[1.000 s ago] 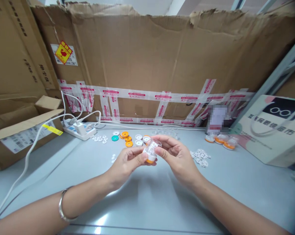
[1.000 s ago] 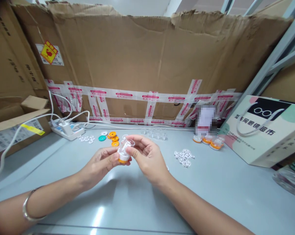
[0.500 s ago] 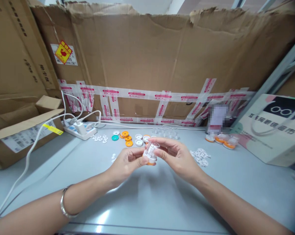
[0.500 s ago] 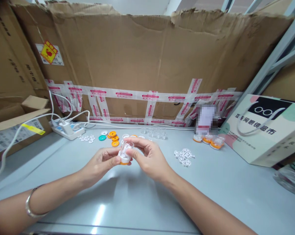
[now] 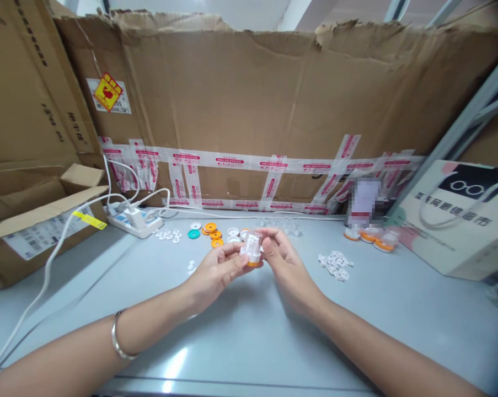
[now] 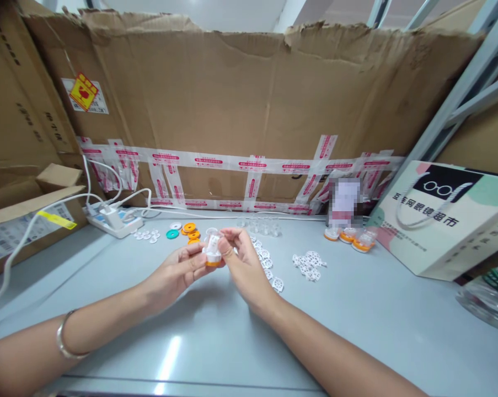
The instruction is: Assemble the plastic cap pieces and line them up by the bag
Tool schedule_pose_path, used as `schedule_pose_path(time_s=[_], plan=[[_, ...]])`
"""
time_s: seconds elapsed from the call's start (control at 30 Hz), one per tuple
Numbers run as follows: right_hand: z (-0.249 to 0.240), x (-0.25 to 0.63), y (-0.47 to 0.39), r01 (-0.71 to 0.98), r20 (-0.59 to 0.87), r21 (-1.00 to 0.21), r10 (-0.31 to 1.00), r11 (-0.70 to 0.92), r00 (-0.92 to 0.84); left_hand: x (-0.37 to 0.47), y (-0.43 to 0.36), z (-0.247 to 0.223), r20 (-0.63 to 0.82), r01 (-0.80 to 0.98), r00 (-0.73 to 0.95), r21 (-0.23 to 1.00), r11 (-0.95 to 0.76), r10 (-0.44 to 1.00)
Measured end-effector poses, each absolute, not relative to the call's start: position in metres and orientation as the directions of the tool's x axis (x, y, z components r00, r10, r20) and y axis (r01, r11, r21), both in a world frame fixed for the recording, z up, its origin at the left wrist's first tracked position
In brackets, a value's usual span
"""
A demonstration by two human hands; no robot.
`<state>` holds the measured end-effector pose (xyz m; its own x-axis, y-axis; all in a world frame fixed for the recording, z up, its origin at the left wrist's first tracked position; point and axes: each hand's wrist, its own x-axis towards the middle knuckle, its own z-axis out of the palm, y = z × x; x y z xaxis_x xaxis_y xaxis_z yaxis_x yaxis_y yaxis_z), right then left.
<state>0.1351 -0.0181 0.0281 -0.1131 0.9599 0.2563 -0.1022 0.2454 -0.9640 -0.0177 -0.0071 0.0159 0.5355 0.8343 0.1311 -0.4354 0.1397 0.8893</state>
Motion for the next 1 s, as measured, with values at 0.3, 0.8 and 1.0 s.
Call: schedule_pose_path(time_s=[0.3, 0.8, 1.0], plan=[[0.035, 0.141, -0.026, -0.249, 0.269, -0.946, 0.929, 0.206, -0.253, -0.023, -0.005, 0.023, 0.167, -0.474, 0.452, 0.877, 0.077, 0.876], [0.027, 0.137, -0.017, -0.2, 0.086, -0.978, 0.984, 0.054, -0.156, -0.023, -0.001, 0.019, 0.161, -0.358, 0.287, 0.932, -0.05, 0.944], [0.02, 0.128, -0.022, -0.505, -0.012, -0.845, 0.949, -0.178, -0.314, -0.02, -0.004, 0.016, 0.211, -0.197, 0.271, 0.967, -0.16, 0.939]])
